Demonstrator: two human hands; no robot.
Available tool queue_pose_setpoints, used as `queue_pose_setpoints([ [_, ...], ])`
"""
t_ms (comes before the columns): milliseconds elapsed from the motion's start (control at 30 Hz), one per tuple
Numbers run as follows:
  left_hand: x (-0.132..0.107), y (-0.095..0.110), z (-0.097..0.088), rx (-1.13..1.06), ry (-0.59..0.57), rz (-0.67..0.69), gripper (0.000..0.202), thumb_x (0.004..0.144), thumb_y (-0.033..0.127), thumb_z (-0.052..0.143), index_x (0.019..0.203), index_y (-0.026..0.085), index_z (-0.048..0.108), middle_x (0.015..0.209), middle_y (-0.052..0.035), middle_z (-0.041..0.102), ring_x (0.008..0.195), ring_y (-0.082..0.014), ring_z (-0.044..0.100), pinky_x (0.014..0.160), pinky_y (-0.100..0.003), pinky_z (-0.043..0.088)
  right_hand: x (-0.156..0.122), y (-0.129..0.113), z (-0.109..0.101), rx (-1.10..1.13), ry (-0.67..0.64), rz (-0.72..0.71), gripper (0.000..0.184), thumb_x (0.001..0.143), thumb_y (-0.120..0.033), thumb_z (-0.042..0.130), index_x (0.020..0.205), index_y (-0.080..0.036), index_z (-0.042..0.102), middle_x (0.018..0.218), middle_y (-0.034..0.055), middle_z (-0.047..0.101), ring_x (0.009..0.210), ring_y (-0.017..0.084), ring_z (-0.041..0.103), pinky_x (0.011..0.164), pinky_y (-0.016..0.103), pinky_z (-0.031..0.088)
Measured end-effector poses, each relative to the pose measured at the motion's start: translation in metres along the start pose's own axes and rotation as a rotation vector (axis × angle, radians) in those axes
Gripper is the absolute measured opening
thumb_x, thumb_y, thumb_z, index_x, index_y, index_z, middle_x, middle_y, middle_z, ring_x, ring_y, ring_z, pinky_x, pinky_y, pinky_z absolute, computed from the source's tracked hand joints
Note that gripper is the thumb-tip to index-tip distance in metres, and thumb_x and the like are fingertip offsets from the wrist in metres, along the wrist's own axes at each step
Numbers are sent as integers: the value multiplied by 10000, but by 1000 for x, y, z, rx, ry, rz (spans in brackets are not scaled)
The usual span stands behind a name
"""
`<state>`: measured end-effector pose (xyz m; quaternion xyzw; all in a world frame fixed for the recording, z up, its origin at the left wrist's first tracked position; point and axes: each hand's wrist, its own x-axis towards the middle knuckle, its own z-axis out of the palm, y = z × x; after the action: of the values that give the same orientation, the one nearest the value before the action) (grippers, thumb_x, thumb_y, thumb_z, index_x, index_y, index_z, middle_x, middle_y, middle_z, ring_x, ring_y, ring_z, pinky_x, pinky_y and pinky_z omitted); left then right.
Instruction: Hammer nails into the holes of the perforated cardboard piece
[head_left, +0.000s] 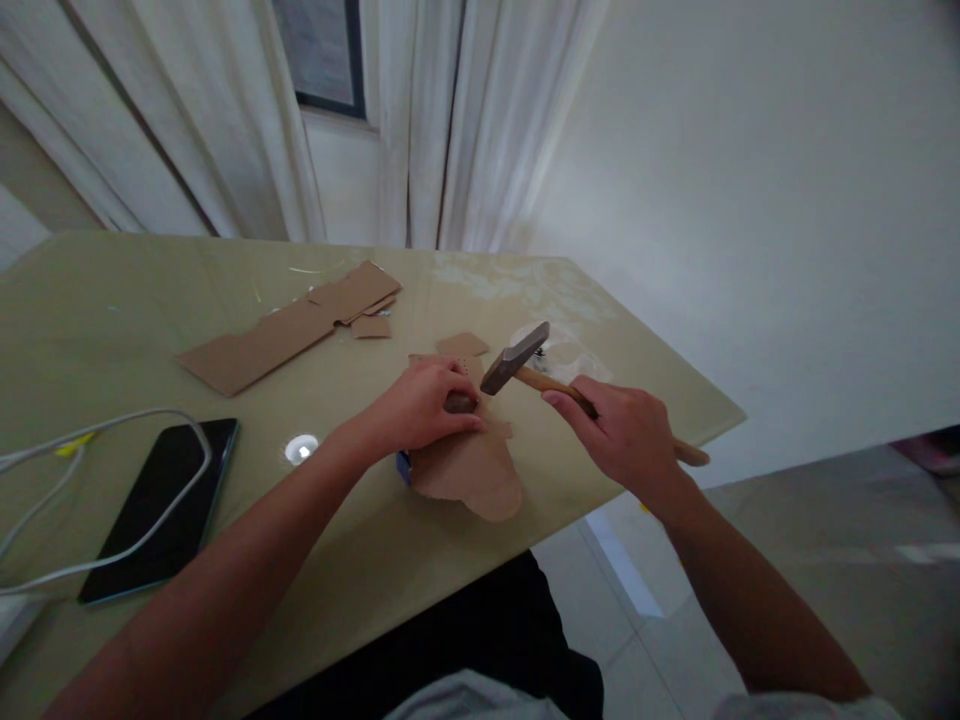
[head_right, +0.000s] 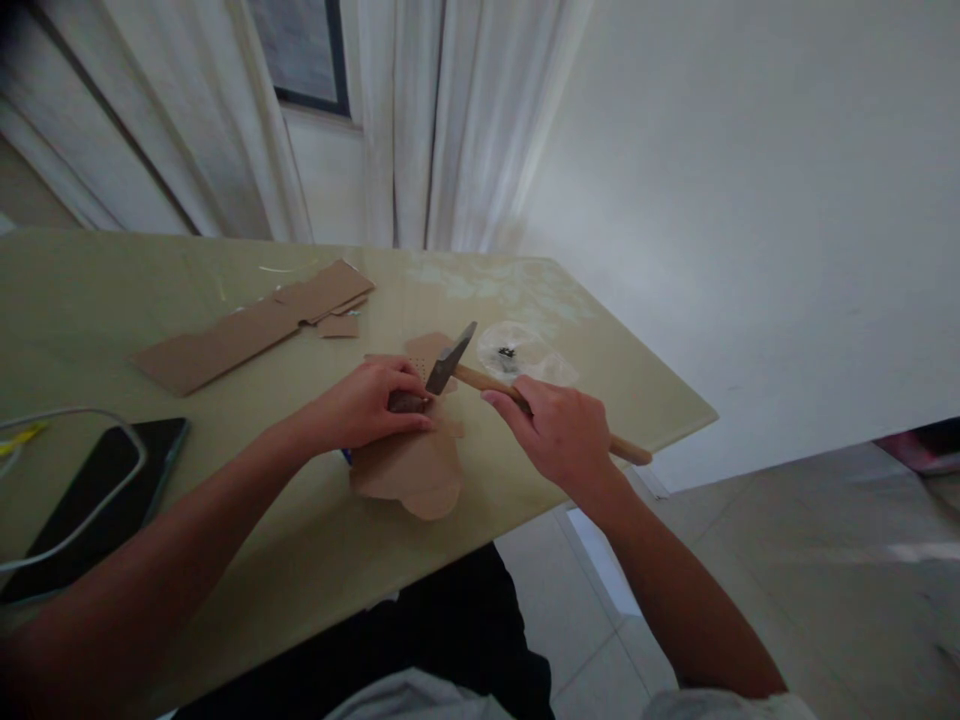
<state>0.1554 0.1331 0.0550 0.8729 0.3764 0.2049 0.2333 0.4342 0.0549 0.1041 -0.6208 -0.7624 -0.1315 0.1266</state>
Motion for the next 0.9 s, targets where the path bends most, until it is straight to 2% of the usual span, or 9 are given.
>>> queue_pose_setpoints([
  [100, -5, 1, -3, 86, -23, -33, 654, 792, 659, 904, 1298, 257, 808, 1426, -118, 715, 1332, -406, 607, 1162, -579, 428, -1, 1, -2, 21, 24, 3, 839, 1071, -845, 260, 762, -203, 704, 631, 57, 671, 567, 174, 551, 606, 316, 248],
  [167, -7, 1, -4, 99, -49, -62, 728, 786, 701, 885, 1376, 291, 767, 1536, -108, 660, 1413, -425, 552, 1214, -614, 385, 0, 2, -4, 35, 44, 13, 837, 1063, -855, 269, 728, -205, 677, 588, 45, 631, 542, 167, 516, 598, 312, 249],
  [267, -9, 1, -4, 111, -74, -82, 729, 812, 716, 846, 1409, 310, 744, 1590, -106, 623, 1448, -427, 519, 1234, -618, 369, -1, 1, -6, 46, 51, 24, 840, 1059, -862, 265, 710, -207, 659, 561, 36, 602, 523, 158, 481, 588, 309, 245],
  [367, -8, 2, -4, 110, -82, -87, 740, 823, 718, 830, 1438, 320, 727, 1595, -104, 618, 1450, -427, 516, 1240, -632, 362, -2, -1, -5, 35, 9, -8, 851, 1071, -848, 234, 729, -203, 671, 595, 48, 637, 551, 163, 516, 599, 315, 239],
  [533, -9, 2, -4, 91, -82, -95, 649, 808, 702, 846, 1346, 346, 776, 1598, -93, 610, 1460, -455, 492, 1228, -666, 365, -3, -5, 1, -32, -87, -78, 865, 1083, -829, 191, 803, -200, 714, 694, 76, 719, 595, 182, 565, 621, 337, 202],
  [767, -9, 0, -2, 85, -68, -80, 725, 811, 695, 848, 1425, 327, 735, 1602, -106, 610, 1436, -444, 510, 1228, -649, 362, 1, -6, -5, -8, -56, -21, 874, 1076, -842, 195, 804, -201, 723, 661, 69, 692, 606, 186, 588, 619, 327, 251],
  [900, -9, 1, -2, 88, -73, -81, 665, 816, 690, 847, 1368, 330, 763, 1589, -102, 619, 1449, -448, 499, 1226, -651, 354, 1, -10, 1, -33, -138, -38, 914, 1059, -860, 138, 812, -205, 725, 711, 86, 727, 610, 198, 589, 615, 343, 211],
])
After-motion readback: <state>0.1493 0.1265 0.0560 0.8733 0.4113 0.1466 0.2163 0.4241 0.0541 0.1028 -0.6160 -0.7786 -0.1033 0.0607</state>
